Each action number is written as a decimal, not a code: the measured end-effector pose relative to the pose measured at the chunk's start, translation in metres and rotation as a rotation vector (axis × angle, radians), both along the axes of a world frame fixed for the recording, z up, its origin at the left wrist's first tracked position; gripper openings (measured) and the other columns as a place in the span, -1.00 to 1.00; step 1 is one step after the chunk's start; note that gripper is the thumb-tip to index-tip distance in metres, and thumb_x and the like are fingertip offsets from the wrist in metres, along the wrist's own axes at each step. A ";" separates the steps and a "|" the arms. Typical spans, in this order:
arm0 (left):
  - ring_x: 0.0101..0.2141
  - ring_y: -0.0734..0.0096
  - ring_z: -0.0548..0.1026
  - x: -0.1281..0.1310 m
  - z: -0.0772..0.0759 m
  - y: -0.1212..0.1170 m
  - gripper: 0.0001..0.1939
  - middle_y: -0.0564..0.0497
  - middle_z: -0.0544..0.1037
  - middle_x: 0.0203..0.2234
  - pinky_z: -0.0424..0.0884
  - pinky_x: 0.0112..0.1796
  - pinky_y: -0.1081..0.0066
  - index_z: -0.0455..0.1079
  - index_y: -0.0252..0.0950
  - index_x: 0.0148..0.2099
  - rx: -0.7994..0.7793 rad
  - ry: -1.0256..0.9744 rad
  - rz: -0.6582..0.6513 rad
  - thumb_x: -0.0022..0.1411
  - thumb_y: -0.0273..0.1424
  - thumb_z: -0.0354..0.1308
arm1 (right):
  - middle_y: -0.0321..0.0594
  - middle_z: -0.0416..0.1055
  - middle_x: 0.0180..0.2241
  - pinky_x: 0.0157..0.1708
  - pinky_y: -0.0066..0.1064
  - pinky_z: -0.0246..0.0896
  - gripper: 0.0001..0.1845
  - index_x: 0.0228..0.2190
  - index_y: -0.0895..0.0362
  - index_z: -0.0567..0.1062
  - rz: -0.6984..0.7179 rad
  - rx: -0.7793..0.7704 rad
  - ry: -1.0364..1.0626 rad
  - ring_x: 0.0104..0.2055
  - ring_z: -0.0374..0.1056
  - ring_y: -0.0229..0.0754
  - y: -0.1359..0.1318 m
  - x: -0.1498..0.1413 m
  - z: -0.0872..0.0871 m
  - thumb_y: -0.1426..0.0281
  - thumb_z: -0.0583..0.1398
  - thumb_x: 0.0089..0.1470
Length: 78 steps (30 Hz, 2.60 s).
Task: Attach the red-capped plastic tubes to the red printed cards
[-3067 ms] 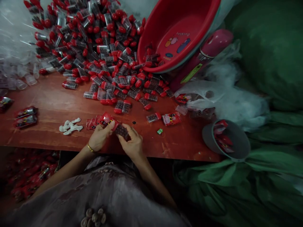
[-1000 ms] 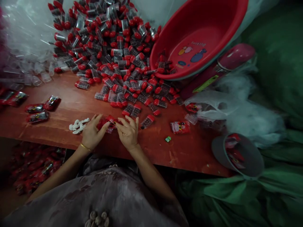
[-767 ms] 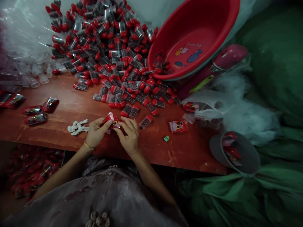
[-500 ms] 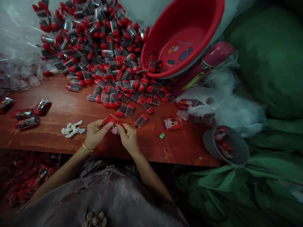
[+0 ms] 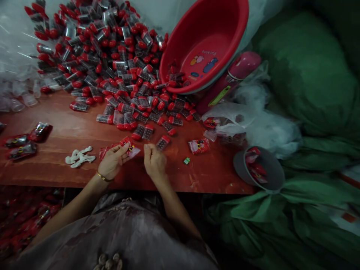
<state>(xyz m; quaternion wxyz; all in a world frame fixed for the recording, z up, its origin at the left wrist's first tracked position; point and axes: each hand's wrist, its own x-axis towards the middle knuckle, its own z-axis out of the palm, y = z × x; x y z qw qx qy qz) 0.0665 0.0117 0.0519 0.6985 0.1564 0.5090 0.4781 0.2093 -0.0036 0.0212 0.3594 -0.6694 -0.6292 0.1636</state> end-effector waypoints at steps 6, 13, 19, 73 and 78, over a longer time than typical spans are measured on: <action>-0.63 0.63 0.37 0.005 0.000 0.001 -0.50 0.20 0.37 -0.70 0.41 -0.43 0.48 0.23 -0.32 -0.56 -0.030 -0.036 -0.027 -0.41 -0.19 0.45 | 0.19 0.38 -0.22 -0.30 -0.18 0.19 -0.31 -0.04 0.32 0.34 -0.316 -0.154 -0.518 -0.20 0.32 0.14 0.016 0.025 -0.005 0.05 0.19 -0.06; -0.67 0.67 0.31 0.005 0.002 -0.001 -0.52 0.23 0.32 -0.73 0.38 -0.43 0.48 0.21 -0.32 -0.57 -0.037 -0.053 -0.028 -0.38 -0.20 0.45 | -0.05 0.47 -0.37 -0.35 -0.28 0.27 -0.67 -0.19 0.23 0.45 -0.077 -0.119 -0.024 -0.38 0.38 -0.10 -0.009 0.045 -0.001 0.31 0.04 0.10; -0.55 0.57 0.44 0.008 0.001 -0.005 -0.56 0.11 0.48 -0.60 0.38 -0.42 0.51 0.33 -0.35 -0.53 0.014 -0.069 -0.043 -0.36 -0.20 0.45 | -0.36 0.36 -0.62 -0.71 -0.54 0.08 -0.66 -0.30 0.16 0.48 0.178 -0.348 0.694 -0.71 0.20 -0.37 -0.051 0.043 0.023 0.16 0.13 0.04; -0.48 0.41 0.53 -0.085 0.000 0.029 -0.80 0.01 0.55 -0.55 0.44 -0.31 0.40 0.41 -0.30 -0.45 -0.099 -0.067 0.031 -0.01 -0.29 0.30 | 0.04 0.26 0.10 0.14 -0.04 -0.09 -0.43 0.06 0.21 0.31 0.195 0.051 -0.346 0.17 0.04 0.07 0.055 -0.023 -0.009 0.14 0.08 0.11; -0.45 0.53 0.52 -0.148 0.002 0.062 -0.78 0.06 0.53 -0.50 0.44 -0.27 0.47 0.36 -0.27 -0.42 -0.037 -0.012 0.420 0.23 -0.29 0.06 | 0.08 0.15 0.18 0.14 0.22 -0.33 -0.44 0.09 0.27 0.28 0.055 -0.059 -0.538 0.25 -0.14 0.22 0.046 -0.002 -0.020 0.18 -0.02 0.18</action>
